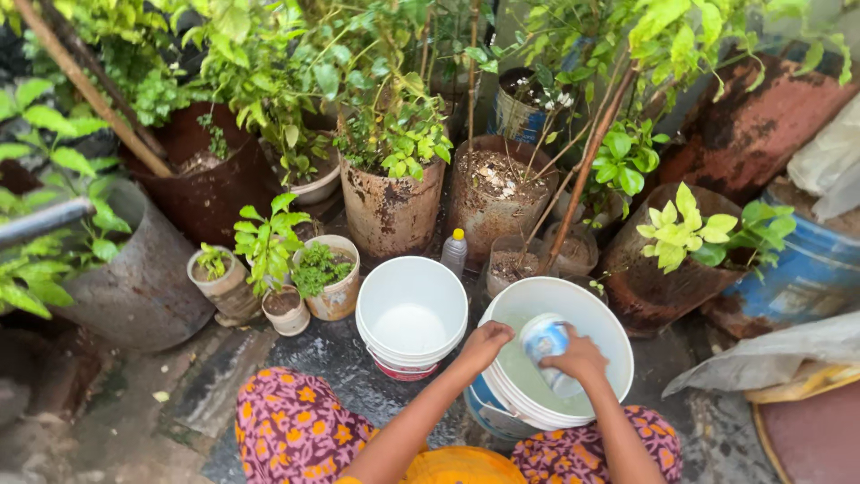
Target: The person washes a small plastic bucket by dipping it into a larger bucket of water and rubbing its surfaces by hand.
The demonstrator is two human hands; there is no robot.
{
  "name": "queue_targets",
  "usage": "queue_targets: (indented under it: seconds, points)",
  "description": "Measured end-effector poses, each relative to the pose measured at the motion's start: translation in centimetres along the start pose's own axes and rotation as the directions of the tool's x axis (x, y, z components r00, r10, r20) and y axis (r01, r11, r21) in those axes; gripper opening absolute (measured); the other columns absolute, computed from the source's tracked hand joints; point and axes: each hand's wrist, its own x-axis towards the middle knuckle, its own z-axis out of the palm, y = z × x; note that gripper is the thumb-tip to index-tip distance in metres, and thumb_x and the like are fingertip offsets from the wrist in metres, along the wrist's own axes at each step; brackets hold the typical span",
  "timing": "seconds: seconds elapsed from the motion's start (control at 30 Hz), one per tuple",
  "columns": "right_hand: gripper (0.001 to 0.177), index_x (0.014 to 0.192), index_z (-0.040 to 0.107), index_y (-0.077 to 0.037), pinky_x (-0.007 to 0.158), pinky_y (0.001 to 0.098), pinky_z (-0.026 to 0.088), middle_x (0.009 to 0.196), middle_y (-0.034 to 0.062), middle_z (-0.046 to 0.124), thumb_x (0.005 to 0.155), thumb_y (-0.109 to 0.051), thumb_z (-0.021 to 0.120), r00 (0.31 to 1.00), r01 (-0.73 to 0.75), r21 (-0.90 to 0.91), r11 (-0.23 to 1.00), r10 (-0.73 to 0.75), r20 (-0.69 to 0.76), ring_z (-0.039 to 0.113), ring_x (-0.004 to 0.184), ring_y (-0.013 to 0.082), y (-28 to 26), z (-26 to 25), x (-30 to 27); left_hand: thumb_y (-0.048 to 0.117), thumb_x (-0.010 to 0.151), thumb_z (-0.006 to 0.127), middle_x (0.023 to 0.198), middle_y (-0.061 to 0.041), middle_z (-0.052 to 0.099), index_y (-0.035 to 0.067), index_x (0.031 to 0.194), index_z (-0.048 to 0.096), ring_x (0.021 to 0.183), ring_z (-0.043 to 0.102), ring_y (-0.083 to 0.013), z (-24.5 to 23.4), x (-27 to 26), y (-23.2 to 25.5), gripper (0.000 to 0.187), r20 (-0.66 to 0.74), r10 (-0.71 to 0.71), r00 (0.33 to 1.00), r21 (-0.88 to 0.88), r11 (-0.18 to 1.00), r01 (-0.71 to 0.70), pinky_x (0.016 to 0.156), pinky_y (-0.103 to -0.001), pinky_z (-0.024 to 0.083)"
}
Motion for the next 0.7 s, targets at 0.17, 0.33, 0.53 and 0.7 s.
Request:
queue_targets:
  seconds: [0.17,0.33,0.53,0.7]
  points:
    - [0.106,0.149,0.044,0.003,0.112,0.0448,0.047,0.145,0.0261,0.058,0.065,-0.04,0.092,0.657,0.581,0.299,0.757,-0.219,-0.722,0.06,0.134,0.0367,1.5,-3.5,-7.0,0.039,0.092,0.069,0.14,-0.02,0.059,0.001,0.139,0.053,0.13,0.057,-0.032,2.7,-3.1,6.6,0.063,-0.02,0.135,0.991,0.295,0.947,-0.123,0.108,-0.039,0.044]
    - [0.123,0.164,0.023,0.003,0.121,0.0421,0.04,0.16,0.0222,0.043,0.07,-0.037,0.091,0.541,0.794,0.455,0.403,-0.126,-0.832,0.049,0.145,0.0314,-3.2,-7.2,-13.8,0.046,0.1,0.067,0.165,-0.03,0.034,0.0,0.164,0.02,0.156,0.033,-0.0429,5.7,-10.8,19.4,0.092,0.218,0.54,0.813,0.353,0.733,-0.581,0.128,-0.048,0.03]
    - [0.118,0.163,0.012,-0.005,0.126,0.0429,0.034,0.165,0.0171,0.03,0.082,-0.042,0.089,0.091,0.969,0.079,0.235,-0.04,-0.995,0.038,0.148,0.0286,-6.0,-12.3,-17.4,0.05,0.103,0.063,0.171,-0.03,0.022,0.004,0.165,0.017,0.159,0.032,-0.0441,4.4,-17.4,32.8,0.09,0.359,0.722,0.591,0.317,0.501,-0.805,0.131,-0.049,0.032]
    - [0.104,0.157,0.027,-0.003,0.116,0.0418,0.044,0.152,0.018,0.046,0.082,-0.038,0.089,0.055,0.986,0.047,0.159,-0.051,-0.997,0.052,0.136,0.0301,-12.2,-21.0,-15.9,0.048,0.096,0.07,0.169,-0.023,0.022,0.01,0.163,0.02,0.155,0.027,-0.04,4.3,-15.6,40.3,0.091,0.435,0.858,0.272,0.318,0.136,-0.938,0.13,-0.046,0.025]
